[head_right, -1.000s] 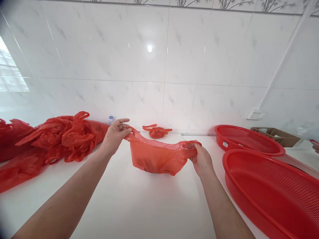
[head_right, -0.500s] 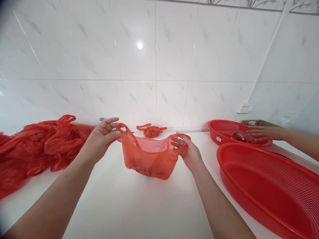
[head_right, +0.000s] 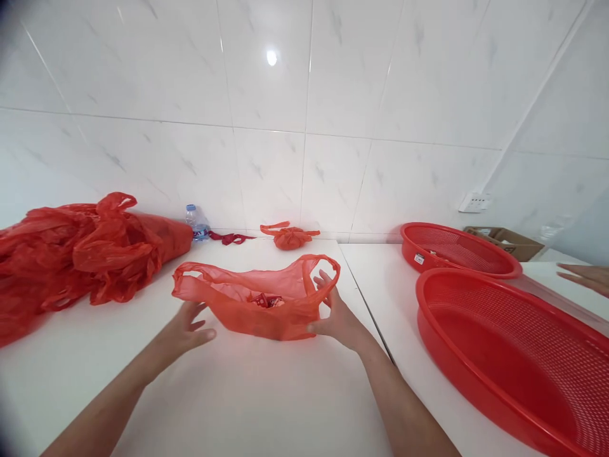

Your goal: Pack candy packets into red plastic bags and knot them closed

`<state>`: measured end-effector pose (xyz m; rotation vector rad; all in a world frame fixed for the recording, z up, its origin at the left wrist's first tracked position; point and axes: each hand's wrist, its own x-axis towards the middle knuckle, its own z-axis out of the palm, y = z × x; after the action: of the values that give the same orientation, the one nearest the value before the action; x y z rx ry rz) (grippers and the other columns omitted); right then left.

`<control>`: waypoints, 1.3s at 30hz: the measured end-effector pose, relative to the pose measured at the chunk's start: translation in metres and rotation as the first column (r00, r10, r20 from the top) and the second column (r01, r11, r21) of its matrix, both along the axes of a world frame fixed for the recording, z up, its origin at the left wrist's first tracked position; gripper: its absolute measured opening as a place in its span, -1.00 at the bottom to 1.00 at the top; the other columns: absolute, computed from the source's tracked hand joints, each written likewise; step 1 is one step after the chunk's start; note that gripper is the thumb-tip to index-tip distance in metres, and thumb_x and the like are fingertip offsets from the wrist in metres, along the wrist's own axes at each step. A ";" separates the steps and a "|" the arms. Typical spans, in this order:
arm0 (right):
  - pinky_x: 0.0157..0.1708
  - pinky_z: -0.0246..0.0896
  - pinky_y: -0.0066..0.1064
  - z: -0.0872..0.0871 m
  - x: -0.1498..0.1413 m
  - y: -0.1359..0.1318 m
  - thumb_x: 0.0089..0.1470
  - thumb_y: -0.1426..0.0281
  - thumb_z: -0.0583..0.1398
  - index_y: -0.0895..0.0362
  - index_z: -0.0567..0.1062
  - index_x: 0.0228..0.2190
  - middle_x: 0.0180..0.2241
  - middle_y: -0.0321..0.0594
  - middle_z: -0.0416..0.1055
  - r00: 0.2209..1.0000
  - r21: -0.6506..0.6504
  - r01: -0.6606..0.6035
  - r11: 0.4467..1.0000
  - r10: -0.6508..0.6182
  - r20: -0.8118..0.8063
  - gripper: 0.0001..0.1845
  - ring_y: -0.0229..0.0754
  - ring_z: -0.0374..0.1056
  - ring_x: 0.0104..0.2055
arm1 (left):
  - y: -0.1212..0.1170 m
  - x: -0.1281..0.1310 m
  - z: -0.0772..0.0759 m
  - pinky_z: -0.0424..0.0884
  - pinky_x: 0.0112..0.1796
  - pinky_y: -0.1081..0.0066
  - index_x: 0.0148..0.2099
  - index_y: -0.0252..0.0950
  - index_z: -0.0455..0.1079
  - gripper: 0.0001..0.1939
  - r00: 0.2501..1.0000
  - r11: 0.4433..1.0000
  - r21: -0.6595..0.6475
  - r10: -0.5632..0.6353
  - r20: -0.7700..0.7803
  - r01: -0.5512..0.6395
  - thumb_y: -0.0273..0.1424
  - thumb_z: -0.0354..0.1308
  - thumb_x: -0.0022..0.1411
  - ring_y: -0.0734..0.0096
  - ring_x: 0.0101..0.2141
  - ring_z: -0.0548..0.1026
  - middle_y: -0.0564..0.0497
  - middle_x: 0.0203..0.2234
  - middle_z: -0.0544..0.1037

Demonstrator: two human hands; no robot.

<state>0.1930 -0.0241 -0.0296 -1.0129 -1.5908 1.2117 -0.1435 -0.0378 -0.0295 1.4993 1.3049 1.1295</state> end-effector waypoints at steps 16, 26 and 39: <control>-0.32 0.29 -0.37 0.024 -0.018 0.039 -0.30 0.46 0.33 0.10 0.52 -0.42 -0.42 -0.28 0.50 0.808 -0.232 0.211 0.950 -0.303 -0.505 -0.75 -0.16 0.40 -0.34 | 0.046 0.079 0.053 0.42 -0.31 0.31 -0.27 -0.28 0.43 -0.74 0.865 0.998 0.012 -0.063 0.498 0.066 -0.25 0.26 -0.01 0.26 -0.36 0.52 -0.02 -0.37 0.57; -0.14 0.28 -0.24 -0.011 -0.012 0.051 -0.26 0.20 0.38 0.04 0.45 -0.17 -0.12 -0.16 0.46 0.783 -0.164 0.052 0.985 -0.143 -0.605 -0.46 -0.04 0.38 -0.11 | 0.057 0.073 0.031 0.40 -0.17 0.20 -0.03 -0.25 0.40 -0.52 0.913 0.981 -0.069 -0.144 0.382 0.184 -0.26 0.30 -0.05 0.07 -0.17 0.50 -0.12 -0.18 0.55; -0.11 0.31 -0.18 -0.011 -0.010 0.065 -0.21 0.35 0.37 0.06 0.52 -0.29 -0.27 -0.22 0.54 0.791 -0.303 0.117 0.946 -0.273 -0.548 -0.66 -0.04 0.45 -0.21 | 0.069 0.065 -0.027 0.48 -0.24 0.22 -0.22 -0.32 0.43 -0.62 0.582 0.828 -0.391 0.098 0.807 0.402 -0.11 0.21 0.05 0.07 -0.21 0.53 -0.17 -0.33 0.58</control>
<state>0.1829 0.0412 -0.0408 -0.8208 -0.8377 1.4292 -0.0789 0.0307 -0.0564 0.5029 0.6990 1.0011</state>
